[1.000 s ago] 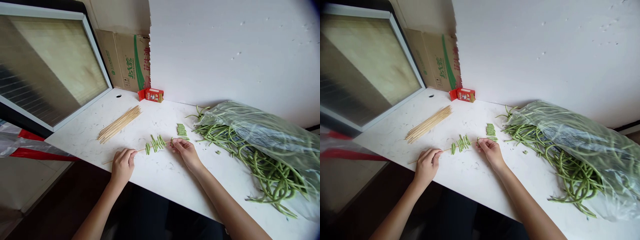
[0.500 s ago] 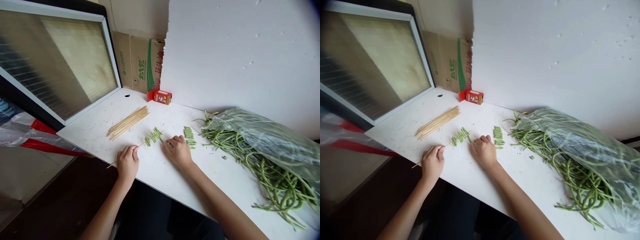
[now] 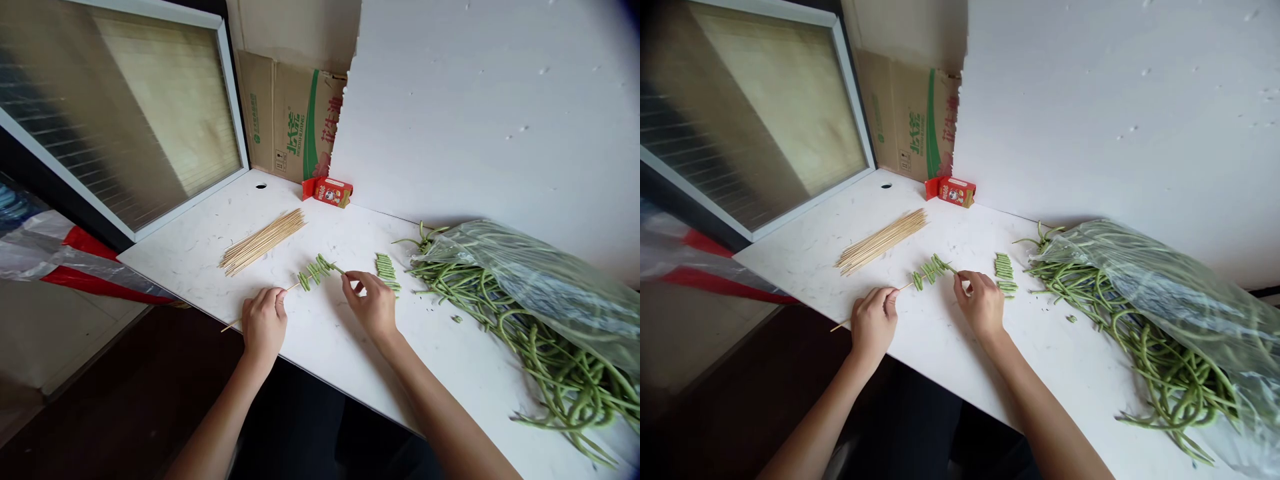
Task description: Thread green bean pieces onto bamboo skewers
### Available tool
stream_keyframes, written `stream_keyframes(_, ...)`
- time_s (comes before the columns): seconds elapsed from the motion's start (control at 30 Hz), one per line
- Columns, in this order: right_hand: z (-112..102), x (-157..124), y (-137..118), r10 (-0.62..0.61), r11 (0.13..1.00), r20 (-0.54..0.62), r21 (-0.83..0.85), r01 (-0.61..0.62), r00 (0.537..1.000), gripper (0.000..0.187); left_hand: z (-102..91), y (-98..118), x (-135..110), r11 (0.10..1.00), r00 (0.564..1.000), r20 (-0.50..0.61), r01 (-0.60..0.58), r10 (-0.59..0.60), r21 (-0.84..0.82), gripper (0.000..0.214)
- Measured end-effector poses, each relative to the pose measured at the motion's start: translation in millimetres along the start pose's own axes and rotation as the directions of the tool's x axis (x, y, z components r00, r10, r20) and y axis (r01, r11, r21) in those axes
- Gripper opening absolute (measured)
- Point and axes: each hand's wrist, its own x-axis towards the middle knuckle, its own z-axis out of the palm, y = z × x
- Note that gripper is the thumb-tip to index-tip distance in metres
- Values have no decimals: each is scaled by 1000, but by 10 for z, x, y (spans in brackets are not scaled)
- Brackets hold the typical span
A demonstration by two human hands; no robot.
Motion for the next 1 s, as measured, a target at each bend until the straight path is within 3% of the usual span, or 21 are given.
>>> stream_keyframes(0.13, 102, -24, -181, -109, 991, 35, 85, 106, 993, 16, -12, 25, -2, 998, 998, 1, -56, 56, 24, 21)
stream_keyframes(0.33, 288, -96, -197, -207, 977, 72, -42, 210, 976, 17, -32, 53, -10, 994, 995, 10, -102, 102, 39, 20)
stream_keyframes(0.57, 277, -147, -205, -338, 918, 130, -173, 357, 932, 20, -22, 57, -7, 993, 993, 20, -116, 115, 37, 22)
stream_keyframes(0.73, 271, -174, -234, -333, 915, 167, -179, 361, 928, 21, -22, 55, -13, 993, 994, 27, -111, 110, 38, 24)
stream_keyframes(1.0, 264, -147, -245, -169, 976, 179, -109, 190, 969, 23, -29, 56, -14, 993, 993, 41, -113, 112, 25, 24)
